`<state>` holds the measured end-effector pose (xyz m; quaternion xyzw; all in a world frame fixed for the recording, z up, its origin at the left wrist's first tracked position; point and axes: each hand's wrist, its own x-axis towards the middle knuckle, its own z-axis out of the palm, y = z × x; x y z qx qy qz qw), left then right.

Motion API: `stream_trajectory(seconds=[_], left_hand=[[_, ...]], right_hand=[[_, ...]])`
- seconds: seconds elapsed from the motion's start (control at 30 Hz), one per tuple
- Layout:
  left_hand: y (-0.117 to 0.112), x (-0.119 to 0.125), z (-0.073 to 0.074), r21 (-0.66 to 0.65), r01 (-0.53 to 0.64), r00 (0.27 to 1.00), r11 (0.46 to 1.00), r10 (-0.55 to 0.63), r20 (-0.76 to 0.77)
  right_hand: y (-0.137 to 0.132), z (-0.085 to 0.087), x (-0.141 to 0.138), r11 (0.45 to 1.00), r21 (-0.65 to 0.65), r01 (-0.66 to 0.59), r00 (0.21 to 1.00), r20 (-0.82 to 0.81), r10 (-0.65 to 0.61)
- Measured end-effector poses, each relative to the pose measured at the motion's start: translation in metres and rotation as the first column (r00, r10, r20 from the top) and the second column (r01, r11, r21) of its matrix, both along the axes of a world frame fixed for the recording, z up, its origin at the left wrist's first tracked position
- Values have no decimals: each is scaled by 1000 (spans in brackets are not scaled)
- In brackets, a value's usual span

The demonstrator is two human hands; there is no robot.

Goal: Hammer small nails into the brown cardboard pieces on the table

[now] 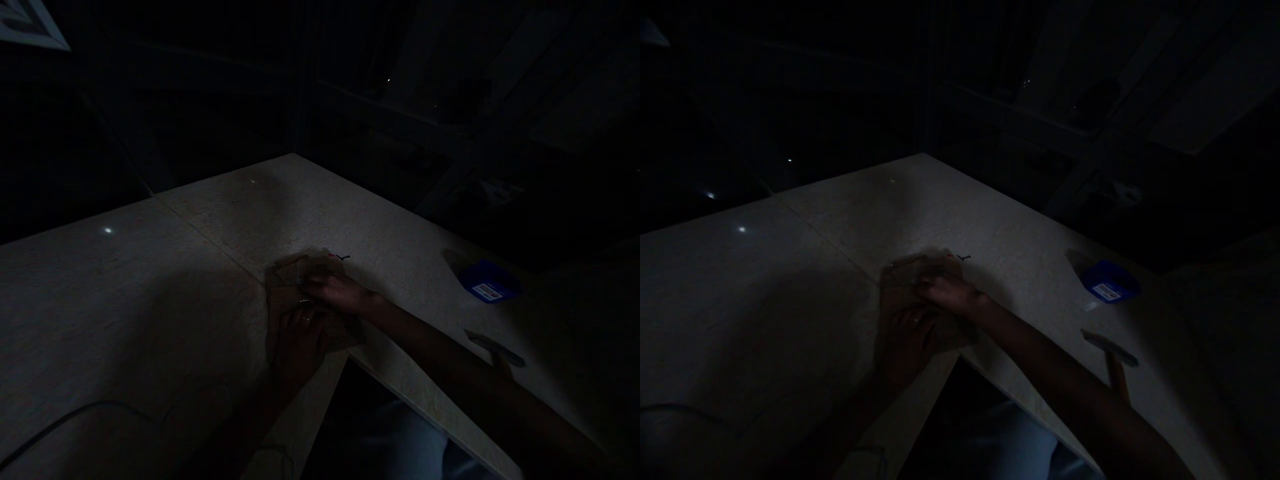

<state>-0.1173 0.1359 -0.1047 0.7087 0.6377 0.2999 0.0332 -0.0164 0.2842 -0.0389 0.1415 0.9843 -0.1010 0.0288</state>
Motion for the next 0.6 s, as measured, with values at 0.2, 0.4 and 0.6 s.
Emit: stream_trajectory(seconds=[0.2, 0.4, 0.6], left_hand=[[0, -1, -3, -14, 5, 1000, 1000, -5, 6], [0, 0, -1, 0, 19, 999, 1000, -19, 40], [-1, 0, 3, -27, -1, 1000, 1000, 1, 29]], right_hand=[[10, -12, 9, 985, -174, -20, 970, -240, -23], [12, -32, 13, 949, -314, 33, 874, -452, -180], [5, -17, 15, 950, -269, -158, 936, -347, 58]])
